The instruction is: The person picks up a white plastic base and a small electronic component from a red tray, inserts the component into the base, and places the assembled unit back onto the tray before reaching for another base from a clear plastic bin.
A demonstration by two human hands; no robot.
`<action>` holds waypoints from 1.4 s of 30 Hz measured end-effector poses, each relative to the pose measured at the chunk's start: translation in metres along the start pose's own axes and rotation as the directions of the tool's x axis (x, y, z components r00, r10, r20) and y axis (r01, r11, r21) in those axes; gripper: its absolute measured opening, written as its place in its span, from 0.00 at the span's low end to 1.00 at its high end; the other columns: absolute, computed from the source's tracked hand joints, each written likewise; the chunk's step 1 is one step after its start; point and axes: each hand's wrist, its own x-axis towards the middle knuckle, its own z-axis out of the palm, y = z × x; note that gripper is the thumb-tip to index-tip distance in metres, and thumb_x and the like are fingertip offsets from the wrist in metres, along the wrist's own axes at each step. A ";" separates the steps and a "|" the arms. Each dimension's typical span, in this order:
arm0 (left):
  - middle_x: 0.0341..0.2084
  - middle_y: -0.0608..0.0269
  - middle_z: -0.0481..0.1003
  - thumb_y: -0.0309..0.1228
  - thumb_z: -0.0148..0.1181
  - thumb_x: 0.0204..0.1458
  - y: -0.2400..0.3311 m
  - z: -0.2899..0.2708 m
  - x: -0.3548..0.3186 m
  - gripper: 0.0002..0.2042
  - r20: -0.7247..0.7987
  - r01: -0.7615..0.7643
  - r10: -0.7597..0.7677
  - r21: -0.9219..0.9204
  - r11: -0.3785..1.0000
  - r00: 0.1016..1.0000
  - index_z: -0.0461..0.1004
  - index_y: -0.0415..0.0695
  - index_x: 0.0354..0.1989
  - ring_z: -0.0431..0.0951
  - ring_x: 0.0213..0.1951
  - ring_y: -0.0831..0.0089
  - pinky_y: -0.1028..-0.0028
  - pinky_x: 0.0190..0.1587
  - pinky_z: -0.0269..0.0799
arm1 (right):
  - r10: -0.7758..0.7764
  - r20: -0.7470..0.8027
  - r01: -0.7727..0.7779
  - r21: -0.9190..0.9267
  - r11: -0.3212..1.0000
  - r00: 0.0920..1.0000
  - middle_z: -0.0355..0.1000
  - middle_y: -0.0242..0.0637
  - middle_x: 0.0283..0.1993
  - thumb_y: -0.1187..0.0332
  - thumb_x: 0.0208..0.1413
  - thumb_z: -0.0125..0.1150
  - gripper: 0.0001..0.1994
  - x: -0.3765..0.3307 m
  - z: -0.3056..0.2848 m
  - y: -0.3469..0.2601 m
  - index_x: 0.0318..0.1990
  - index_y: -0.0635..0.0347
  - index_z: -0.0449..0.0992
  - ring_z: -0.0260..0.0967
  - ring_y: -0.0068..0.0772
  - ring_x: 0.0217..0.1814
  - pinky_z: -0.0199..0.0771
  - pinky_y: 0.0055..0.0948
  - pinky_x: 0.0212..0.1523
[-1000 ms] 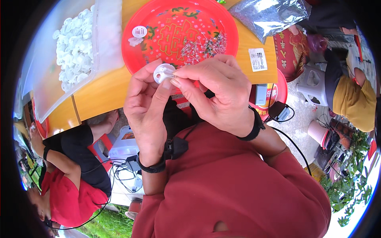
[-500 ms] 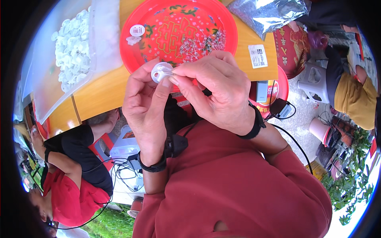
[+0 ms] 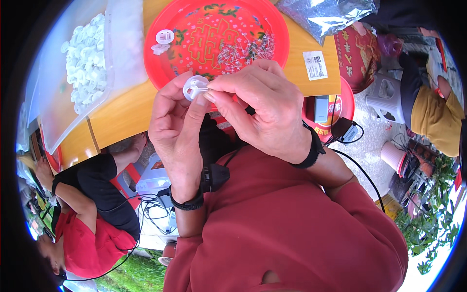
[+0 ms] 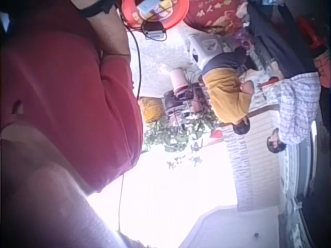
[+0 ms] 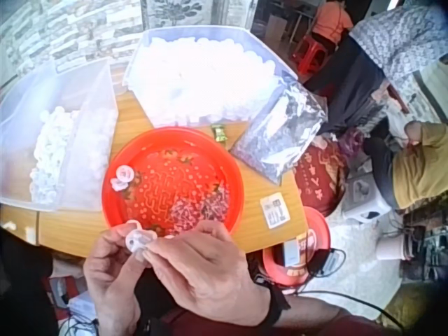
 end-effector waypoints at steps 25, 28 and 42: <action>0.39 0.62 0.76 0.20 0.63 0.52 -0.001 0.011 -0.007 0.17 -0.082 -0.144 0.196 0.420 0.896 0.977 0.71 0.36 0.50 0.77 0.39 0.79 0.78 0.41 0.75 | -0.055 -0.032 0.050 -0.124 0.991 0.998 0.68 0.29 0.23 0.74 0.45 0.65 0.06 -0.005 0.003 0.000 0.29 0.57 0.72 0.67 0.32 0.25 0.64 0.34 0.35; 0.38 0.62 0.76 0.20 0.63 0.52 0.000 0.010 -0.006 0.17 -0.070 -0.124 0.166 0.402 0.907 0.984 0.71 0.36 0.50 0.77 0.38 0.79 0.78 0.40 0.75 | 0.092 0.022 -0.091 -0.061 0.994 0.996 0.68 0.29 0.22 0.74 0.46 0.64 0.06 -0.005 -0.001 -0.002 0.29 0.56 0.72 0.67 0.33 0.24 0.63 0.34 0.36; 0.44 0.62 0.73 0.19 0.63 0.51 0.003 0.012 -0.014 0.17 -0.006 -0.105 0.116 0.368 0.924 0.993 0.71 0.36 0.51 0.75 0.44 0.76 0.76 0.45 0.74 | 0.331 0.287 -0.416 0.321 0.851 0.899 0.74 0.35 0.31 0.70 0.46 0.69 0.12 0.008 -0.026 0.003 0.38 0.61 0.77 0.72 0.31 0.29 0.70 0.31 0.33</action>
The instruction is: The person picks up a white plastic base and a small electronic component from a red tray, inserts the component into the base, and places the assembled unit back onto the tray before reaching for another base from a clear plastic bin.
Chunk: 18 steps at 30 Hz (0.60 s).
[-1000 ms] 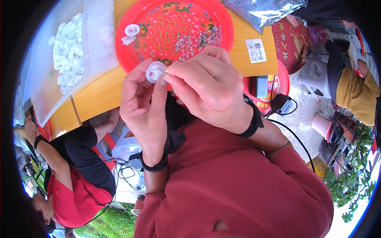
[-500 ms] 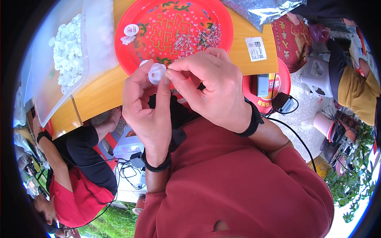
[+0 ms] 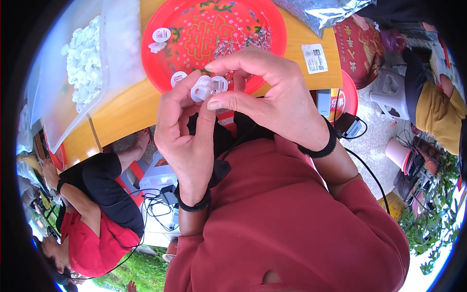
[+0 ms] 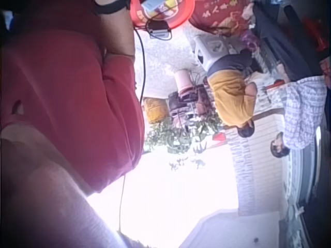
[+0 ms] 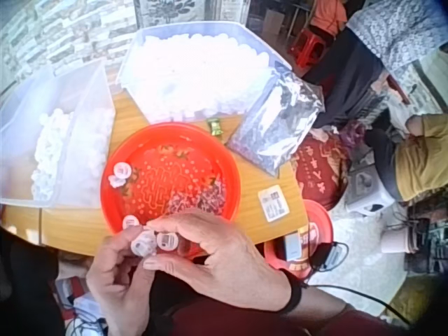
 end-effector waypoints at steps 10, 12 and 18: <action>0.41 0.62 0.74 0.17 0.63 0.50 0.002 0.004 -0.005 0.15 0.036 -0.067 0.070 -0.083 0.994 0.997 0.71 0.36 0.47 0.76 0.39 0.78 0.78 0.42 0.74 | 0.049 0.193 -0.079 0.151 0.985 0.980 0.76 0.33 0.32 0.69 0.50 0.68 0.13 0.001 -0.016 0.006 0.42 0.63 0.78 0.70 0.17 0.21 0.70 0.18 0.18; 0.40 0.61 0.74 0.16 0.63 0.49 0.001 0.004 -0.006 0.15 0.037 -0.095 0.097 -0.049 0.994 0.995 0.71 0.36 0.46 0.76 0.38 0.78 0.78 0.42 0.74 | 0.045 0.187 -0.080 0.184 0.980 0.981 0.76 0.33 0.32 0.69 0.50 0.68 0.13 0.000 -0.015 0.007 0.42 0.63 0.78 0.70 0.17 0.22 0.69 0.17 0.17; 0.40 0.61 0.75 0.15 0.63 0.48 -0.002 0.006 -0.007 0.15 0.013 -0.168 0.169 -0.012 0.986 0.986 0.72 0.36 0.46 0.77 0.38 0.77 0.77 0.41 0.75 | 0.017 0.168 -0.051 0.199 0.979 0.986 0.77 0.33 0.32 0.72 0.49 0.69 0.12 -0.003 -0.014 0.007 0.42 0.63 0.78 0.70 0.16 0.24 0.68 0.16 0.17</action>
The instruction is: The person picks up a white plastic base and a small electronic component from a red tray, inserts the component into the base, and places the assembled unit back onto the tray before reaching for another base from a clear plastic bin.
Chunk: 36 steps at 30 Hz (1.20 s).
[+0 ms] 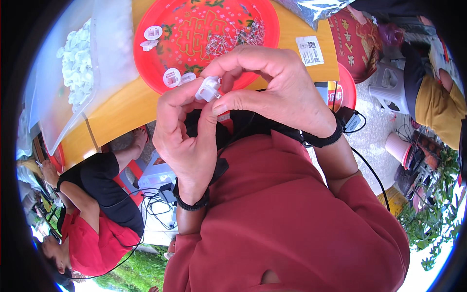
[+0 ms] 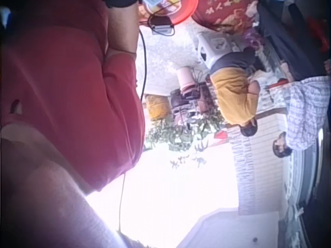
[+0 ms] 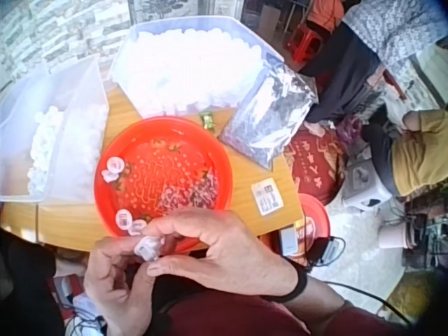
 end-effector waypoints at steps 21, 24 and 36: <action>0.35 0.56 0.78 0.12 0.62 0.43 -0.008 0.005 0.002 0.14 -0.050 -0.265 0.286 0.251 0.931 0.957 0.75 0.37 0.40 0.79 0.39 0.62 0.70 0.45 0.72 | -0.220 -0.152 0.196 -0.161 0.967 0.963 0.76 0.35 0.36 0.75 0.43 0.72 0.15 -0.010 0.013 0.010 0.41 0.63 0.77 0.74 0.26 0.33 0.74 0.24 0.37; 0.36 0.57 0.77 0.12 0.62 0.44 -0.006 0.001 0.001 0.14 -0.044 -0.266 0.285 0.243 0.933 0.957 0.75 0.37 0.40 0.78 0.40 0.64 0.71 0.45 0.72 | -0.250 -0.139 0.227 -0.159 0.961 0.958 0.77 0.37 0.39 0.77 0.42 0.72 0.17 -0.009 0.016 0.008 0.42 0.64 0.77 0.74 0.25 0.36 0.74 0.23 0.40; 0.36 0.59 0.76 0.11 0.61 0.43 -0.012 0.002 0.001 0.14 -0.068 -0.136 0.151 0.186 0.973 0.986 0.75 0.38 0.39 0.77 0.40 0.68 0.74 0.45 0.70 | -0.364 -0.174 0.308 -0.279 0.910 0.915 0.75 0.35 0.37 0.71 0.42 0.72 0.16 -0.010 0.019 0.021 0.40 0.60 0.76 0.74 0.34 0.36 0.75 0.27 0.34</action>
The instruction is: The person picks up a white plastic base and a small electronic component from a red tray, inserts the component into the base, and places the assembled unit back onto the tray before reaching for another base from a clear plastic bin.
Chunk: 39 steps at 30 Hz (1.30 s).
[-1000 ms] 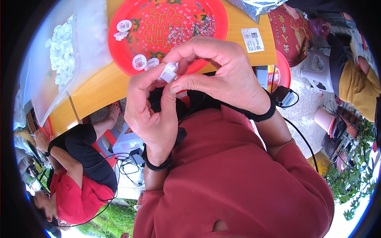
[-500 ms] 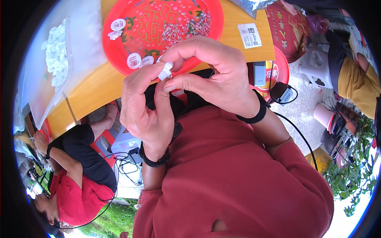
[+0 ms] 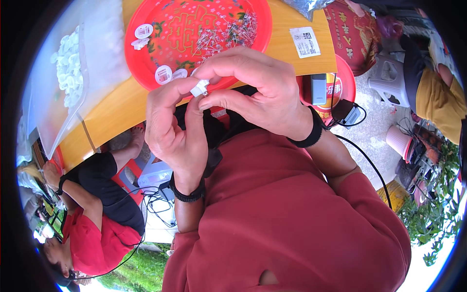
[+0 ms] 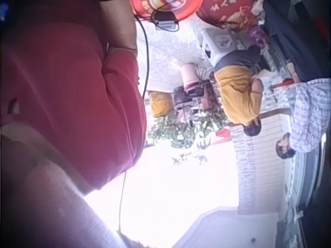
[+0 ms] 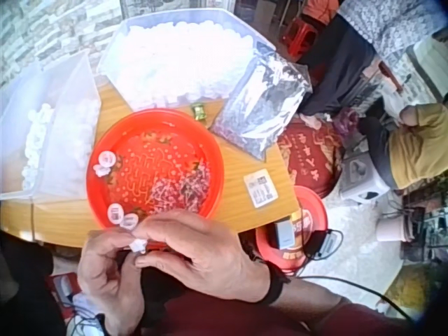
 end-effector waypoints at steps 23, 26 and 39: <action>0.40 0.60 0.76 0.18 0.64 0.49 0.021 -0.060 0.045 0.14 -0.196 -0.075 0.099 0.130 0.989 0.976 0.74 0.35 0.45 0.75 0.41 0.76 0.77 0.45 0.71 | 0.196 0.013 -0.190 -0.192 0.963 0.981 0.76 0.42 0.38 0.76 0.49 0.67 0.08 0.005 -0.014 -0.017 0.37 0.65 0.78 0.76 0.34 0.38 0.75 0.27 0.39; 0.44 0.60 0.76 0.20 0.62 0.50 0.033 -0.090 0.104 0.16 -0.418 -0.064 0.150 0.212 0.975 0.896 0.74 0.38 0.49 0.75 0.40 0.73 0.73 0.47 0.71 | 0.169 -0.005 -0.165 -0.245 0.955 0.986 0.76 0.41 0.36 0.77 0.49 0.66 0.07 0.006 -0.017 -0.019 0.36 0.65 0.78 0.76 0.33 0.36 0.74 0.27 0.37; 0.47 0.48 0.73 0.16 0.58 0.46 -0.029 -0.016 0.074 0.16 0.259 -0.325 0.208 0.589 0.740 0.943 0.74 0.36 0.46 0.72 0.50 0.53 0.63 0.52 0.70 | 0.272 0.084 -0.185 -0.541 0.820 0.959 0.74 0.43 0.30 0.75 0.48 0.63 0.03 0.043 -0.040 0.008 0.32 0.61 0.77 0.73 0.47 0.33 0.72 0.38 0.32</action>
